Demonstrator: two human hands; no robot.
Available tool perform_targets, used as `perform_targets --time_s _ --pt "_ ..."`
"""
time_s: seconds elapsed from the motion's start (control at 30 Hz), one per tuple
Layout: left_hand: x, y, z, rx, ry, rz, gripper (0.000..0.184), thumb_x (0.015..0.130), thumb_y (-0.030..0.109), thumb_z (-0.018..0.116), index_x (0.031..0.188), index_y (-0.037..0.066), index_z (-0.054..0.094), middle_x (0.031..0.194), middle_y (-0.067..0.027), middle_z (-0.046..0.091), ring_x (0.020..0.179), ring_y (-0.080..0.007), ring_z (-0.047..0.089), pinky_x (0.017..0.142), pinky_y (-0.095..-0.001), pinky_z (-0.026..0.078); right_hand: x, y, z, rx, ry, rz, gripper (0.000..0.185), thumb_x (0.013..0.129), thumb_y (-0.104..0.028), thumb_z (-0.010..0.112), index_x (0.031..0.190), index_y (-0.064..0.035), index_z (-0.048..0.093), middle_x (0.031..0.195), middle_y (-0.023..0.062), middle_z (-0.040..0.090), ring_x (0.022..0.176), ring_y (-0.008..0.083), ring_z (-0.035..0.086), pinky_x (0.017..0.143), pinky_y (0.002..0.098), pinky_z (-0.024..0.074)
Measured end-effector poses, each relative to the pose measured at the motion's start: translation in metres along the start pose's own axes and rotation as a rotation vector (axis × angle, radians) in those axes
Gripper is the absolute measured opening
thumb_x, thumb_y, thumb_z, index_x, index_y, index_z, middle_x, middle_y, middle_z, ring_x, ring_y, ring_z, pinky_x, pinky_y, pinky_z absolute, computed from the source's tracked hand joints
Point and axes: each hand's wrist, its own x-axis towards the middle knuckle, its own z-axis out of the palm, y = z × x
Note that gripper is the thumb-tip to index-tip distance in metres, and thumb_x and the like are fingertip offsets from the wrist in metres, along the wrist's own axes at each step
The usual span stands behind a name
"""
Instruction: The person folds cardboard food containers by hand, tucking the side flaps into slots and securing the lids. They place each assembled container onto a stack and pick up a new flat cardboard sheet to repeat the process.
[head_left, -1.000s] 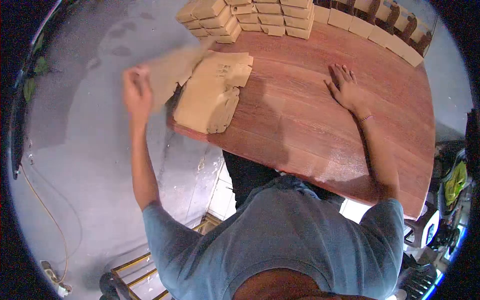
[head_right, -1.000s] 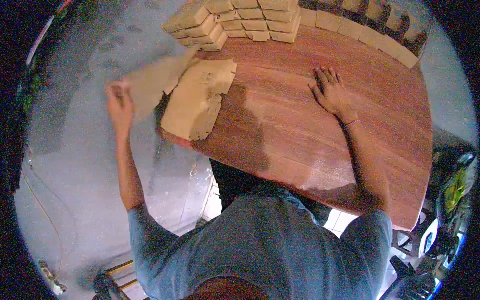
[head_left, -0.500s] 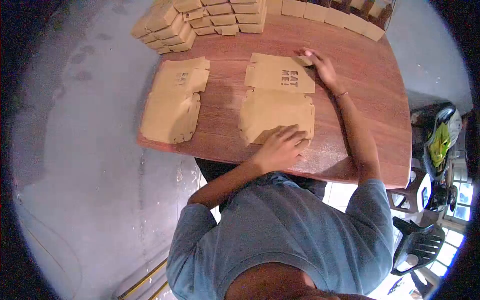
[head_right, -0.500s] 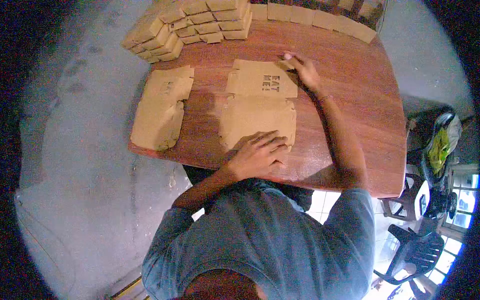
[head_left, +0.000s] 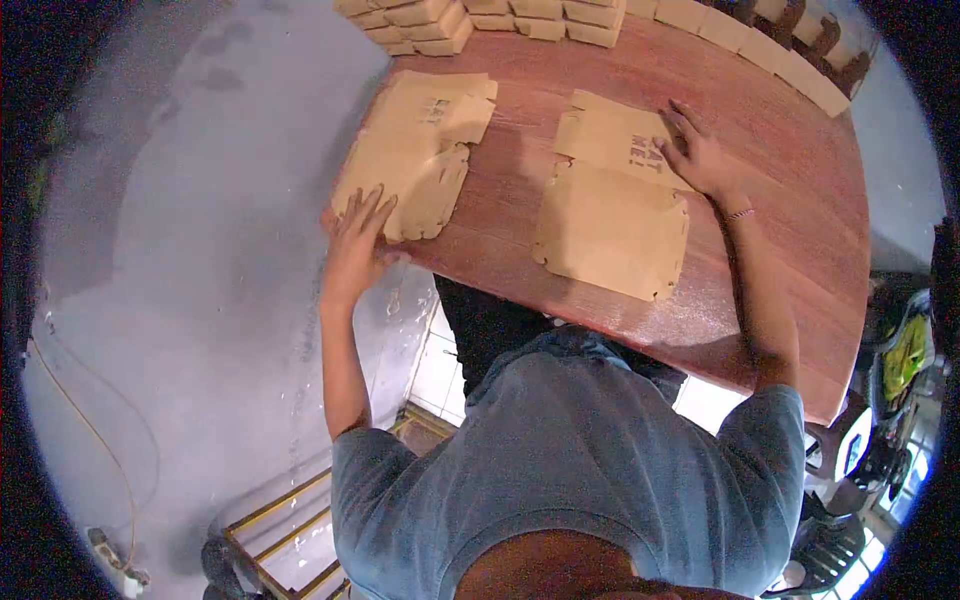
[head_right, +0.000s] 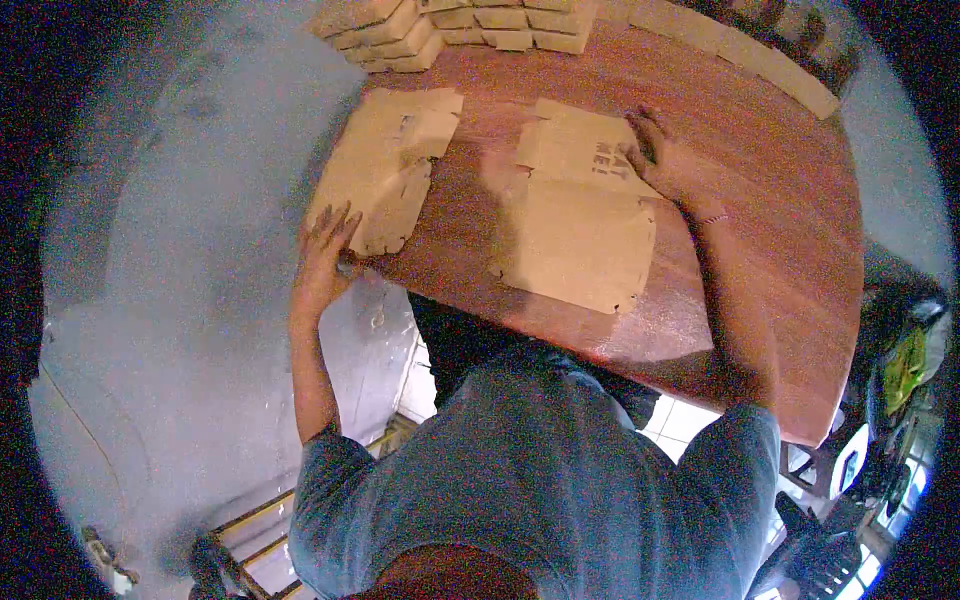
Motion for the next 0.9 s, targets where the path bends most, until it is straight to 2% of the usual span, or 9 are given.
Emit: perform_targets --time_s 0.13,0.23,0.37,0.43,0.57,0.63,0.77,0.83,0.9 --pt "0.004 -0.019 0.012 -0.159 -0.021 0.027 0.065 0.072 0.021 0.077 0.134 0.016 0.056 0.147 -0.0002 0.047 0.139 -0.0299 0.038 0.113 -0.0569 0.028 -0.002 -0.009 -0.008 -0.012 -0.013 0.031 0.056 0.096 -0.039 0.054 0.142 -0.0072 0.046 0.15 0.0168 0.039 0.137 0.0363 0.038 0.113 0.0448 0.0338" --pt "0.008 -0.03 0.022 -0.016 -0.051 0.125 0.055 0.076 0.019 0.074 0.129 0.016 0.061 0.142 0.0016 0.052 0.136 -0.0261 0.043 0.113 -0.0557 0.029 -0.002 -0.022 -0.018 -0.05 -0.064 0.078 0.057 0.096 -0.039 0.054 0.141 -0.0059 0.046 0.149 0.0166 0.04 0.139 0.0349 0.036 0.114 0.044 0.0322" --pt "0.006 -0.033 0.017 -0.027 -0.083 0.141 0.05 0.079 0.014 0.07 0.128 0.016 0.062 0.141 0.0014 0.054 0.136 -0.0272 0.043 0.114 -0.0557 0.027 -0.003 -0.015 -0.011 -0.045 -0.041 0.088 0.057 0.097 -0.04 0.052 0.142 -0.0062 0.046 0.151 0.0161 0.038 0.14 0.0336 0.034 0.115 0.043 0.0311" --pt "0.007 -0.043 0.018 0.085 0.053 0.292 0.038 0.08 0.009 0.067 0.118 0.012 0.067 0.129 -0.0047 0.062 0.123 -0.0299 0.056 0.106 -0.0502 0.04 -0.002 -0.012 -0.006 -0.062 -0.023 0.077 0.056 0.097 -0.041 0.052 0.141 -0.0061 0.046 0.151 0.016 0.038 0.141 0.0334 0.034 0.115 0.0429 0.0309" --pt "0.021 -0.056 0.008 -0.008 0.178 0.232 0.021 0.083 0.008 0.065 0.103 0.008 0.07 0.11 -0.0095 0.07 0.101 -0.0317 0.066 0.089 -0.0437 0.052 -0.001 0.0 0.001 -0.087 -0.02 0.023 0.058 0.096 -0.041 0.051 0.143 -0.0078 0.044 0.151 0.0195 0.037 0.137 0.0385 0.038 0.114 0.0448 0.0329" --pt "0.039 -0.035 -0.034 0.008 0.567 0.2 0.008 0.084 0.009 0.066 0.091 0.007 0.07 0.092 -0.0099 0.071 0.083 -0.0313 0.068 0.073 -0.0382 0.055 0.0 0.004 0.005 -0.097 -0.001 0.013 0.058 0.096 -0.041 0.051 0.143 -0.0092 0.044 0.151 0.0187 0.036 0.136 0.0387 0.039 0.113 0.0453 0.0343" --pt "0.072 0.031 -0.087 0.061 0.726 0.134 0.008 0.084 0.011 0.067 0.092 0.01 0.071 0.088 -0.0089 0.071 0.081 -0.0287 0.068 0.073 -0.0368 0.056 0.001 -0.007 -0.008 -0.036 -0.061 0.097 0.055 0.098 -0.041 0.049 0.142 -0.0095 0.046 0.147 0.0186 0.043 0.135 0.0378 0.041 0.111 0.0449 0.0355" --pt "0.071 0.09 -0.094 0.02 0.863 0.364 0.01 0.082 0.009 0.069 0.091 0.013 0.071 0.088 -0.0066 0.07 0.081 -0.0251 0.067 0.07 -0.0355 0.056 -0.003 -0.021 -0.022 -0.033 -0.116 0.183 0.055 0.098 -0.04 0.049 0.142 -0.0069 0.046 0.147 0.0192 0.042 0.138 0.036 0.038 0.113 0.0428 0.0329" --pt "0.069 0.141 -0.078 0.015 0.651 0.636 0.013 0.081 0.016 0.07 0.094 0.013 0.07 0.095 -0.0048 0.069 0.089 -0.0219 0.067 0.073 -0.0348 0.056 -0.007 -0.03 -0.037 0.315 -0.055 0.29 0.056 0.098 -0.05 0.045 0.14 -0.0124 0.049 0.131 0.0191 0.059 0.126 0.0392 0.052 0.105 0.0475 0.0411"
